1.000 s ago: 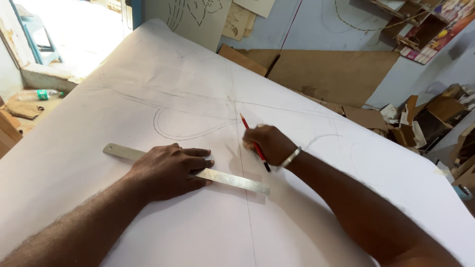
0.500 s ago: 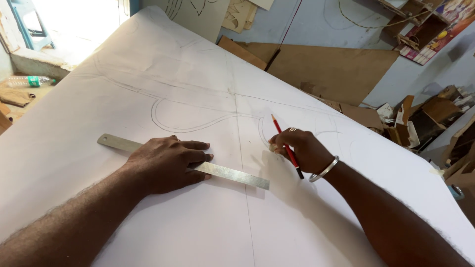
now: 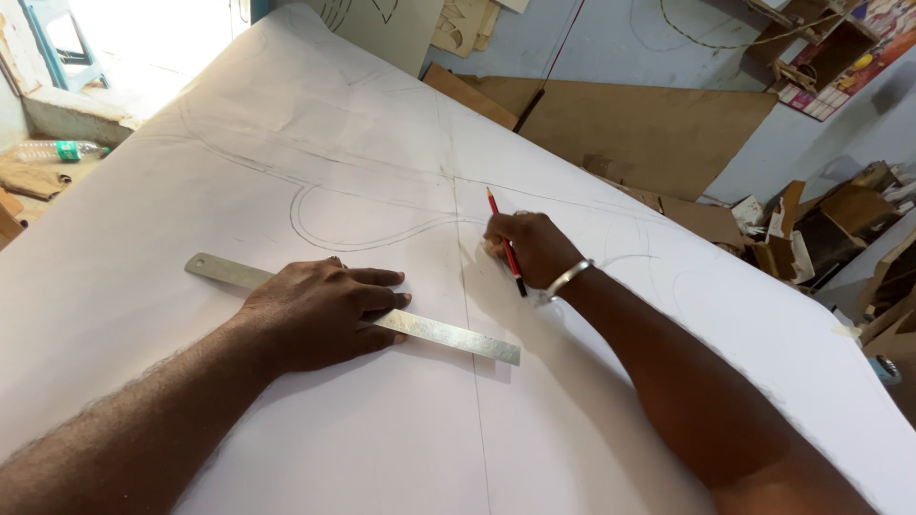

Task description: Drawing outline templates on a large white sheet using a pencil and a metal ruler.

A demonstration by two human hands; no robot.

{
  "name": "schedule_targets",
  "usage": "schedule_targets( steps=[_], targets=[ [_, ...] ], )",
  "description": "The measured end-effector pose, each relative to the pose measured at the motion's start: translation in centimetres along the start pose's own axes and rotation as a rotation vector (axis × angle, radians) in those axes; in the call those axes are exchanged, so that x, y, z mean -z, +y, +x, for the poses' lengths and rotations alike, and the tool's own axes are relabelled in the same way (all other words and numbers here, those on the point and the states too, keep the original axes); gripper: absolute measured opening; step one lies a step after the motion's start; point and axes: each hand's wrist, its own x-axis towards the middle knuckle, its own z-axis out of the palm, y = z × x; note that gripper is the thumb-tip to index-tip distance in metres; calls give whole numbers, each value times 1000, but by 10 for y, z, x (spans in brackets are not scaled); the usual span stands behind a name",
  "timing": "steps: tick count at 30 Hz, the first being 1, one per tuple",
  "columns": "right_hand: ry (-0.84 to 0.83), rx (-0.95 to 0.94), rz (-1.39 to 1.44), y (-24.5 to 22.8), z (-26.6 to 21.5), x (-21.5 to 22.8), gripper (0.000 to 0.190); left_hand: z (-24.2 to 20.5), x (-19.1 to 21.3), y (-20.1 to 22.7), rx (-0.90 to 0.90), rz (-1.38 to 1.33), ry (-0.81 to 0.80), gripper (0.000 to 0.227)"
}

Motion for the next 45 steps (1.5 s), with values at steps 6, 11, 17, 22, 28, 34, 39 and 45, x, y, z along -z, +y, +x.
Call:
schedule_targets(
  steps=[6, 11, 17, 22, 28, 34, 39, 45],
  targets=[
    [46, 13, -64, -5, -7, 7, 14, 0, 0, -2, -3, -26, 7, 50],
    [50, 122, 80, -1, -26, 8, 22, 3, -4, -3, -10, -31, 27, 49],
    [76, -39, -61, 8, 18, -8, 16, 3, -1, -1, 15, -19, -25, 49],
    [77, -18, -34, 4, 10, 0, 16, 1, 6, 4, 35, -9, -48, 53],
    [-63, 67, 88, -1, -16, 30, 14, 1, 3, 0, 31, -42, -30, 51],
    [25, -36, 205, 3, -28, 20, 19, 1, 6, 1, 30, -41, -49, 53],
    [-3, 16, 31, 5, -18, 9, 13, 4, 1, -2, -9, -39, -21, 52],
    [55, -30, -49, 6, 7, 2, 13, 2, 4, 1, 27, -24, -44, 53]
  ],
)
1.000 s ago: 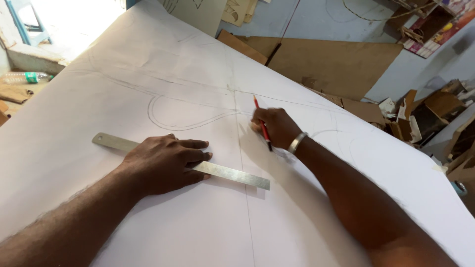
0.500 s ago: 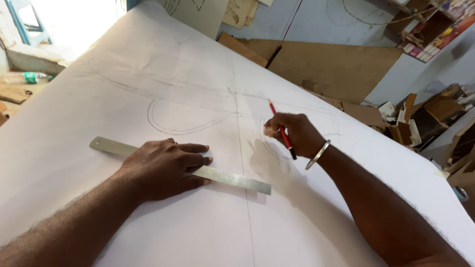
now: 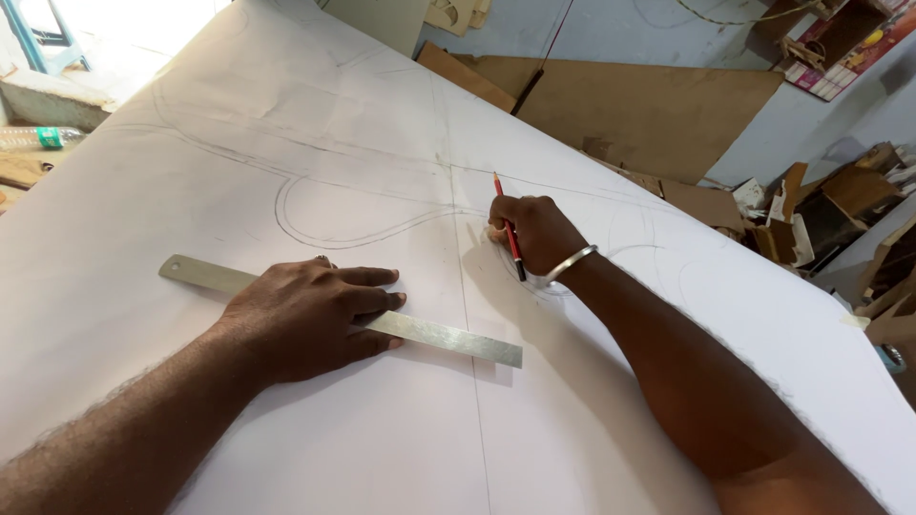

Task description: Drawing outline templates on a large white sheet using a pencil and a metal ruler.

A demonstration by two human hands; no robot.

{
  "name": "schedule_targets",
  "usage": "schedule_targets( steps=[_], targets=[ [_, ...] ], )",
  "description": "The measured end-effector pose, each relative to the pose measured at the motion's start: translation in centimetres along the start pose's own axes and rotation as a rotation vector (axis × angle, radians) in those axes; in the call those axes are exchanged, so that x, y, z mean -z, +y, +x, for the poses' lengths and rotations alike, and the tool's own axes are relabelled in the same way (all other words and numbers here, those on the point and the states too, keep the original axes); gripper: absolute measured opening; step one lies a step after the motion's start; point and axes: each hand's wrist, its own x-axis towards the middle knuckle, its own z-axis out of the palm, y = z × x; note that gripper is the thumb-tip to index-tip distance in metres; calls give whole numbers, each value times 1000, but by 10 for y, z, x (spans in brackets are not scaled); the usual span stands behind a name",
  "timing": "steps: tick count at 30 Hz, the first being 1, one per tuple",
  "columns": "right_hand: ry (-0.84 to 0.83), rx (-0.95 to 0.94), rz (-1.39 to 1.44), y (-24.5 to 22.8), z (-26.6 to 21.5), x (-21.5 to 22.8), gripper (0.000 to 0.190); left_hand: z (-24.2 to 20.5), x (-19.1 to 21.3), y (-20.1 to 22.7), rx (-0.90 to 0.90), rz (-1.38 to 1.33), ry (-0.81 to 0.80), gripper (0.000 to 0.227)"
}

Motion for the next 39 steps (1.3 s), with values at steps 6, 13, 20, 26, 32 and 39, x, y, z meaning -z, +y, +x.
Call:
schedule_targets(
  steps=[6, 13, 20, 26, 32, 39],
  targets=[
    [-50, -77, -40, -8, -8, 6, 16, -1, -1, -1, -4, -12, 16, 54],
    [-103, 2, 100, 0, -15, 10, 16, -1, -1, -1, -15, -8, 20, 53],
    [-180, -11, 136, -11, -27, 29, 7, 0, -2, -2, -20, -4, 23, 51],
    [-49, 21, 325, -9, -39, 31, 24, -1, 1, 0, -8, -5, 1, 54],
    [-99, 167, 273, -42, -28, 7, 14, 1, -1, -1, -13, 9, 8, 52],
    [-33, 90, 215, -41, -28, -5, 10, 2, -1, -1, 5, 24, 7, 51]
  ],
)
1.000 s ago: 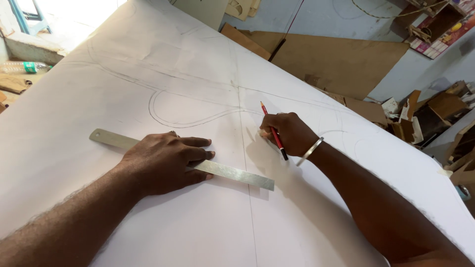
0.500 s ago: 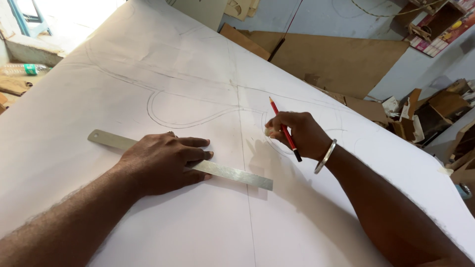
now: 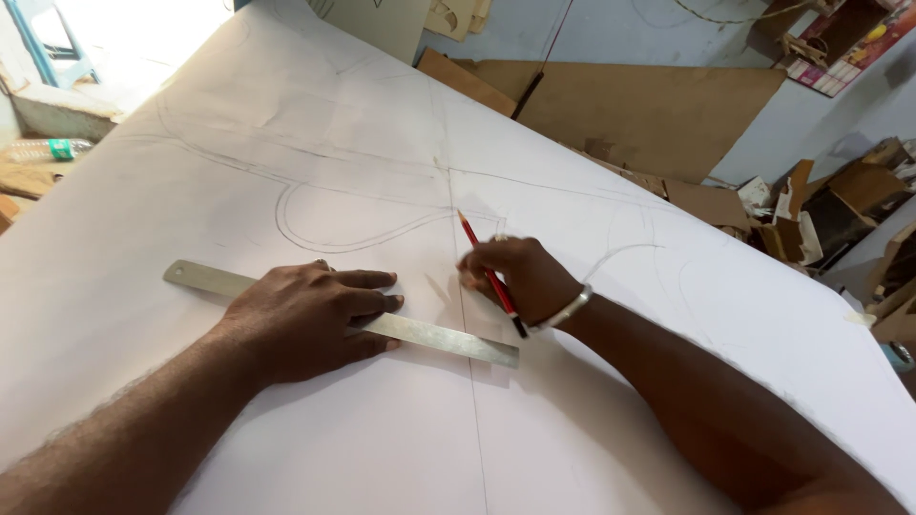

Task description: Drawing outline templates on a large white sheet using a pencil and a metal ruler.

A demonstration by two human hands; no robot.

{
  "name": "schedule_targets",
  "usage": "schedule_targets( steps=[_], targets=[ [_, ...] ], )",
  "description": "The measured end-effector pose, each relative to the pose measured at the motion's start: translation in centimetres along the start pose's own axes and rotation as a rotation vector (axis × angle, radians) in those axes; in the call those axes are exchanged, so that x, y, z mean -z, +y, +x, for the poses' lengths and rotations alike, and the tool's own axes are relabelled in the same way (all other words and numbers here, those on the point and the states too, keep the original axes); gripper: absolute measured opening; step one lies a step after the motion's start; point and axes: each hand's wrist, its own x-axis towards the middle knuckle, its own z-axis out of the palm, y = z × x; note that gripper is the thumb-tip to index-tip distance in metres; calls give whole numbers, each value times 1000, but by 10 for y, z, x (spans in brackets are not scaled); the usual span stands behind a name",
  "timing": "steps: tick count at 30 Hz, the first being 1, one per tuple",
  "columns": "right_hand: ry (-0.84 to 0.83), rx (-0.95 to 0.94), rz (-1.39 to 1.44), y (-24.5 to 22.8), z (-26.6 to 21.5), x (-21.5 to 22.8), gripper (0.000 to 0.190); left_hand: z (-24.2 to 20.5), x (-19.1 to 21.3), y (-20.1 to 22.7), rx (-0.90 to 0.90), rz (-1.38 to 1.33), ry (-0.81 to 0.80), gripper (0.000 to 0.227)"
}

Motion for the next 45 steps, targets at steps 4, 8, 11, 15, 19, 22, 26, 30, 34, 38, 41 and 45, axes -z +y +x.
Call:
schedule_targets(
  steps=[4, 8, 11, 15, 19, 22, 26, 30, 34, 38, 41, 45],
  targets=[
    [-42, 76, 64, 1, 0, -5, 16, -1, -1, -2, -21, -31, 41, 51],
    [29, 51, -46, 2, 9, -6, 12, -3, 5, 5, 18, -12, 3, 52],
    [-51, -85, 34, -2, -1, 10, 12, -2, 1, 1, -29, -16, 66, 54],
    [57, 2, 121, 29, -59, 48, 14, -1, -6, 0, -29, 9, 64, 52],
    [217, -344, 146, 45, -120, 57, 20, 2, -7, 0, -63, 46, 43, 56],
    [146, -408, 235, 38, -149, 49, 17, 4, -3, 6, -129, 53, 44, 64],
    [77, -610, 335, 20, -165, 47, 16, 19, 10, 21, -145, 51, -47, 61],
    [132, -640, 367, 22, -180, 48, 16, 87, -10, 4, -158, 21, 66, 74],
    [185, -634, 357, 25, -193, 54, 13, 143, -25, 30, 23, 51, 43, 95],
    [509, -551, 572, 50, -222, 70, 15, 165, -96, 131, -405, -157, -3, 108],
    [752, -467, 679, 62, -255, 97, 15, 109, -70, 175, -793, -300, -144, 91],
    [903, -449, 676, 76, -292, 116, 12, 154, -54, 120, -640, -189, 14, 89]
  ],
)
